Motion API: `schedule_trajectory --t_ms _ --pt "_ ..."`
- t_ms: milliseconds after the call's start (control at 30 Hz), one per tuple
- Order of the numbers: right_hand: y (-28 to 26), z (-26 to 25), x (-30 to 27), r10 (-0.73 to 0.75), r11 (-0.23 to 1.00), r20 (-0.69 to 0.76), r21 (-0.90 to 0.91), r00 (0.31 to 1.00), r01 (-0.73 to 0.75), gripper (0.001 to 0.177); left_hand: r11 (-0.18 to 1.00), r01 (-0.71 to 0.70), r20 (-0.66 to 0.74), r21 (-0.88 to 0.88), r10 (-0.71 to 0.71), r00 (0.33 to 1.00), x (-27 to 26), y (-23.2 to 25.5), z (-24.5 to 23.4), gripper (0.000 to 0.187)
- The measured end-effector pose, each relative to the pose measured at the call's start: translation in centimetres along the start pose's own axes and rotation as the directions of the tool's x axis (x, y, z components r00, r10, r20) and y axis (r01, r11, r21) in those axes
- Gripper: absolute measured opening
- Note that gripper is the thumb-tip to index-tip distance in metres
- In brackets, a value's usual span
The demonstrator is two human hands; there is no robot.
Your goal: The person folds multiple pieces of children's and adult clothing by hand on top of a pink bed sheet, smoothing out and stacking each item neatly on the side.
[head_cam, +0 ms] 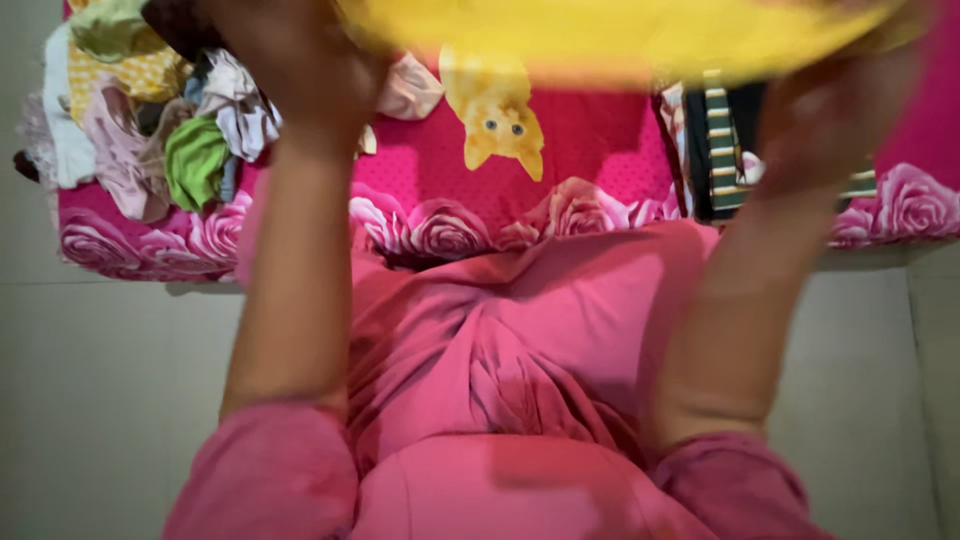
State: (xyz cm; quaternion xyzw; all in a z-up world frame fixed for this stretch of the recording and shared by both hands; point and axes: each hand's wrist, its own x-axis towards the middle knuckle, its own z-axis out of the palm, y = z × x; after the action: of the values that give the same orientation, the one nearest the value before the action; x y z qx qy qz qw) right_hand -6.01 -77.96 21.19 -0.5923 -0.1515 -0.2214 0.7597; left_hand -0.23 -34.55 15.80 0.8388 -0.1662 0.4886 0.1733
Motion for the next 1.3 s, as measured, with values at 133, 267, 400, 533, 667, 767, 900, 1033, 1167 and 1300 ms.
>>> schedule_trajectory --t_ms 133,267,400,533,667,767,900,1033,1167,1300 --pt "11.0 -4.1 -6.5 0.08 0.933 -0.037 -0.348 0.996 -0.088 0.016 0.997 -0.034 0.246 -0.067 0.05 0.968 -8.2 1.0 -0.7 0.021" --pt "18.1 -5.4 -14.0 0.788 0.297 0.004 -0.879 0.615 -0.374 0.026 0.967 0.242 0.729 -0.081 -0.108 0.676 -16.6 1.3 -0.2 0.036" --pt "20.1 -2.0 -14.8 0.63 0.462 0.142 -0.859 0.764 -0.221 0.026 0.917 0.385 0.867 -0.109 -0.101 0.487 -19.2 1.7 1.8 0.034" --pt "19.7 2.9 -15.8 0.747 0.345 0.195 -0.931 0.635 -0.12 0.021 0.915 0.38 0.906 -0.135 -0.042 0.421 -19.1 4.7 3.0 0.034" --pt "19.8 5.5 -18.2 0.776 0.189 0.232 -0.973 0.586 0.135 0.023 0.958 0.246 0.866 -0.147 0.004 0.499 -22.0 6.5 4.1 0.015" --pt "21.2 5.9 -19.1 0.655 0.114 0.357 -0.918 0.665 0.38 0.021 0.973 0.196 0.877 -0.119 0.011 0.481 -22.9 6.1 4.9 0.02" --pt "22.0 6.1 -18.8 0.659 0.133 0.362 -0.919 0.659 0.372 0.023 0.977 0.128 0.875 -0.174 0.093 0.475 -21.9 6.0 4.4 0.028" --pt "21.6 5.6 -17.4 0.744 0.18 0.232 -0.973 0.627 0.146 0.017 0.972 0.141 0.878 -0.188 0.101 0.469 -20.6 6.2 3.4 0.037" --pt "20.8 4.6 -16.3 0.673 0.374 0.223 -0.925 0.705 -0.065 0.019 0.936 0.34 0.885 -0.093 -0.078 0.458 -20.3 6.7 3.5 0.026" --pt "19.7 5.0 -15.8 0.531 0.411 0.177 -0.909 0.829 -0.07 0.019 0.764 0.637 0.899 -0.102 -0.204 0.388 -20.0 6.0 4.1 0.027"
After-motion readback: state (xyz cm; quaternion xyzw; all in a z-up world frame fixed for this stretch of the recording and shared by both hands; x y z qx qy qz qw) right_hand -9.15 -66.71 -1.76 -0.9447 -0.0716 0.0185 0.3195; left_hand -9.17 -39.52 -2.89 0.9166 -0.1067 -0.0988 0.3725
